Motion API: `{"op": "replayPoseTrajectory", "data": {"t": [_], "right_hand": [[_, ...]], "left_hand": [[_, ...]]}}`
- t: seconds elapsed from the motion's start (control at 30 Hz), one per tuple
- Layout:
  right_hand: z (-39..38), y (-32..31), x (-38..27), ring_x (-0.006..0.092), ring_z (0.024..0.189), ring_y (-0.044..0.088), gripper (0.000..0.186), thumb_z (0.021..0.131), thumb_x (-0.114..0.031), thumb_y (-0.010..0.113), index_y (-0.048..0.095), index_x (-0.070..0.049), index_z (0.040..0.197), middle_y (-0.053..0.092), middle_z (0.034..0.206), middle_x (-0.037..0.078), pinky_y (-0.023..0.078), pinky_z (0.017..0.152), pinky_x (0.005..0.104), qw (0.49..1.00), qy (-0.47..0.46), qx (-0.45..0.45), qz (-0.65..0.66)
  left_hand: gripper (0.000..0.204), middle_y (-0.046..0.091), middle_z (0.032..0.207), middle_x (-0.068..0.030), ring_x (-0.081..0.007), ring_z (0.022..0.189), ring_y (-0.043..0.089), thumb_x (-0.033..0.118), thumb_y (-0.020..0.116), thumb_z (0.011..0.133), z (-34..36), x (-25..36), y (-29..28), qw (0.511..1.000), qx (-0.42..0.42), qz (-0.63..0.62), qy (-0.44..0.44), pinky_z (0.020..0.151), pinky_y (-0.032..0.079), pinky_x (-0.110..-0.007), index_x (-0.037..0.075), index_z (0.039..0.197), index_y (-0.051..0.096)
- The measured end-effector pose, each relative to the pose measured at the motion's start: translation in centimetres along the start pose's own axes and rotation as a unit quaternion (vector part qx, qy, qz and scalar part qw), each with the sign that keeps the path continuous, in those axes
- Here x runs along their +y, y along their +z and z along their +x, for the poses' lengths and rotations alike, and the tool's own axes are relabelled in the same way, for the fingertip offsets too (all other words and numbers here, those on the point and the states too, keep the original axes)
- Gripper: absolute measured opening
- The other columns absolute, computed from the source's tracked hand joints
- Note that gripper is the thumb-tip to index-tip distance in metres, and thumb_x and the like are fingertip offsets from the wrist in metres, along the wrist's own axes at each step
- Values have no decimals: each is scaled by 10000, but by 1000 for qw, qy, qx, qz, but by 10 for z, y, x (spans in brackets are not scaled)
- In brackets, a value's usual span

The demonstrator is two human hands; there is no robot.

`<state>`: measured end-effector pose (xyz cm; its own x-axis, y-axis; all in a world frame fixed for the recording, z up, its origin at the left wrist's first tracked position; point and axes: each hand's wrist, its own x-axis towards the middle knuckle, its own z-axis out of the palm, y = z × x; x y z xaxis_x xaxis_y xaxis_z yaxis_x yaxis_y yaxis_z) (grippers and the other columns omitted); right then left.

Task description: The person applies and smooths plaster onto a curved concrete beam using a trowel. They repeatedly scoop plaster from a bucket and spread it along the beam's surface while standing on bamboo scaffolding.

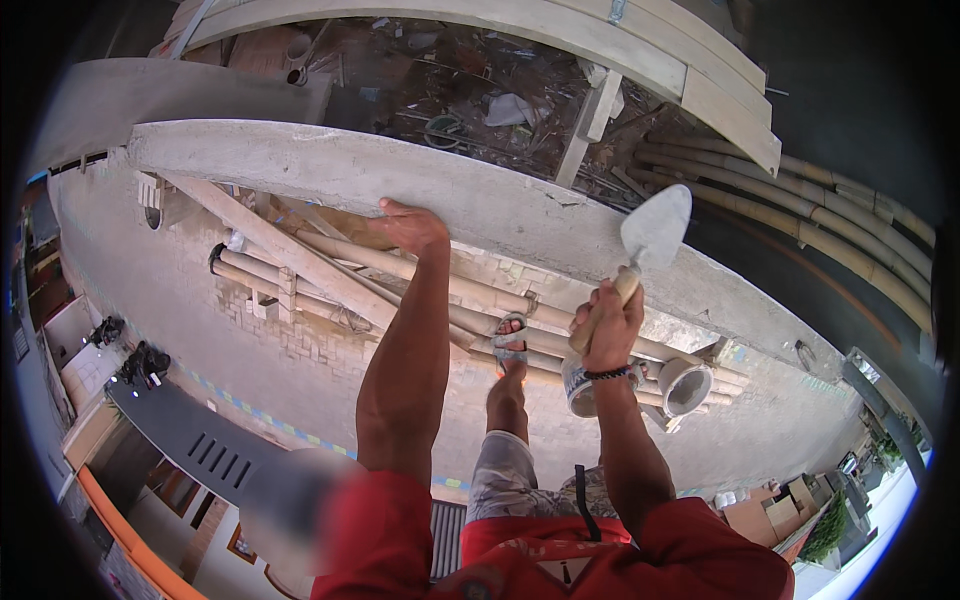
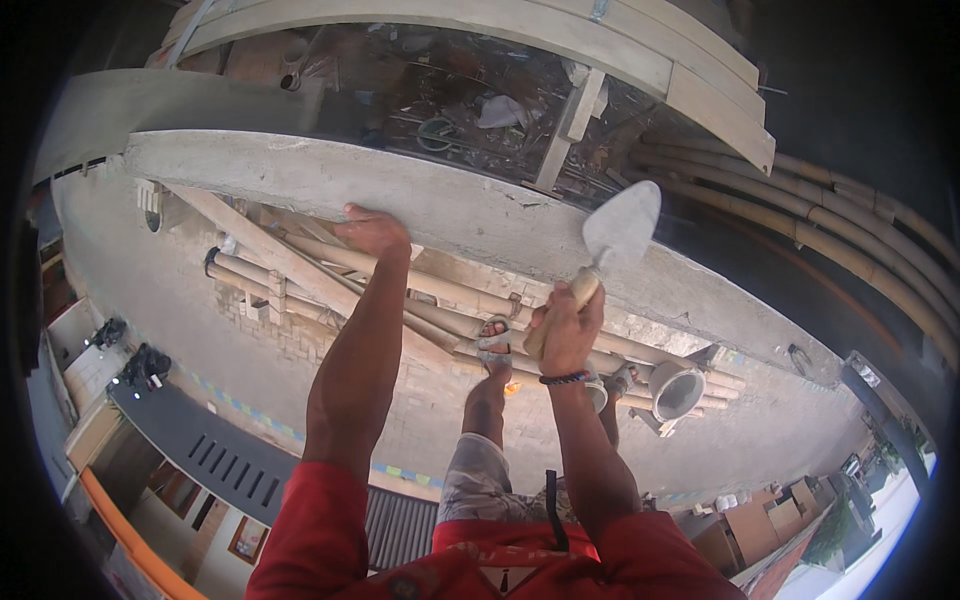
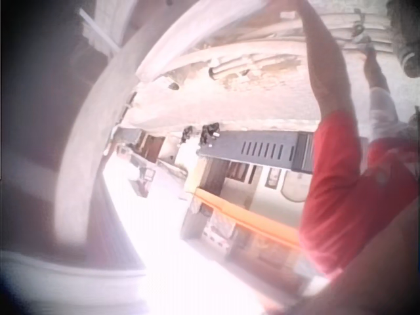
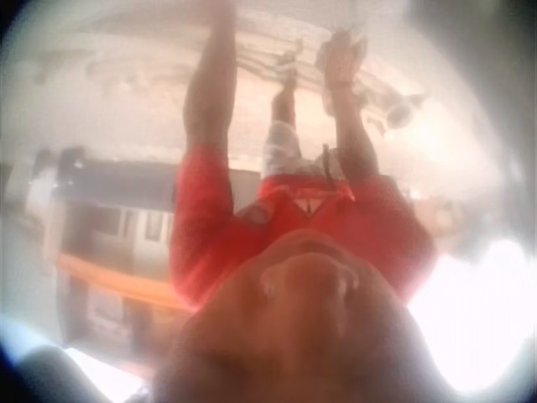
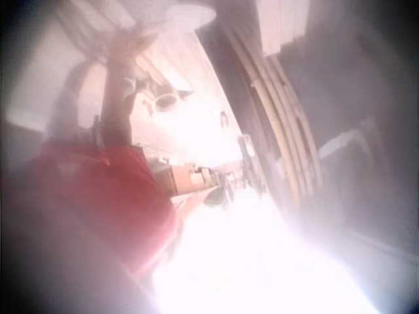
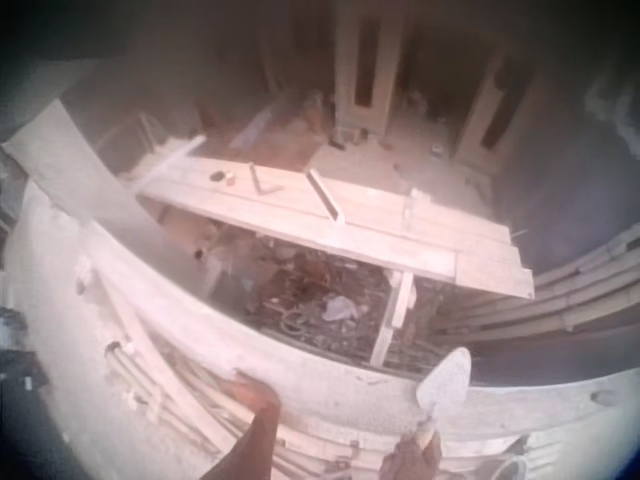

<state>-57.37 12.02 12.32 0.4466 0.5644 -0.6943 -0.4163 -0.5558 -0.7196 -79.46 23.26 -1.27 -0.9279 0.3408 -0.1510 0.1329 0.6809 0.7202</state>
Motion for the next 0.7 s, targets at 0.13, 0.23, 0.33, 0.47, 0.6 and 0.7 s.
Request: {"op": "replayPoseTrajectory", "data": {"t": [0.13,0.23,0.33,0.47,0.6,0.7], "right_hand": [[5,-94,13,157,510,518,205,933,-145,516,465,-142,1132,496,731,40,448,412,300,990,32,127,46],[-8,-56,22,156,473,495,214,932,-150,520,458,-127,1136,488,714,38,433,398,305,995,73,58,-30],[-7,40,-19,137,476,508,255,909,-168,580,473,-62,1114,512,711,40,428,391,306,946,153,-242,-150],[-24,34,-49,113,484,517,337,914,-127,574,482,-33,1224,519,718,38,417,409,264,957,24,-252,-139],[-5,-118,-31,120,490,513,273,915,-102,507,467,-49,1180,501,726,42,438,391,261,999,2,51,8],[-15,-188,4,136,480,505,173,918,-105,512,456,-75,1079,498,733,47,437,384,267,990,5,144,11]], "left_hand": [[526,505,994,-383,-532,926,548,428,260,1037,-8,8,-3,1000,-11,28,-1,741,411,-585,-87,1119,325],[531,511,1003,-383,-526,933,554,434,254,1036,-7,11,-2,999,-25,35,-4,755,413,-586,-85,1121,323],[533,515,1015,-389,-518,942,561,435,252,1035,-9,8,-2,999,-28,26,-3,772,412,-594,-86,1122,320],[538,515,1024,-397,-513,949,564,431,252,1031,-5,20,-7,999,-32,14,-32,788,406,-600,-95,1121,318],[557,513,1031,-398,-521,956,557,439,249,1025,-8,20,-10,999,-31,13,-35,794,408,-593,-105,1121,327],[565,511,1048,-405,-531,966,550,441,250,1024,2,5,-4,1000,-10,19,-3,803,412,-592,-109,1122,337]]}}
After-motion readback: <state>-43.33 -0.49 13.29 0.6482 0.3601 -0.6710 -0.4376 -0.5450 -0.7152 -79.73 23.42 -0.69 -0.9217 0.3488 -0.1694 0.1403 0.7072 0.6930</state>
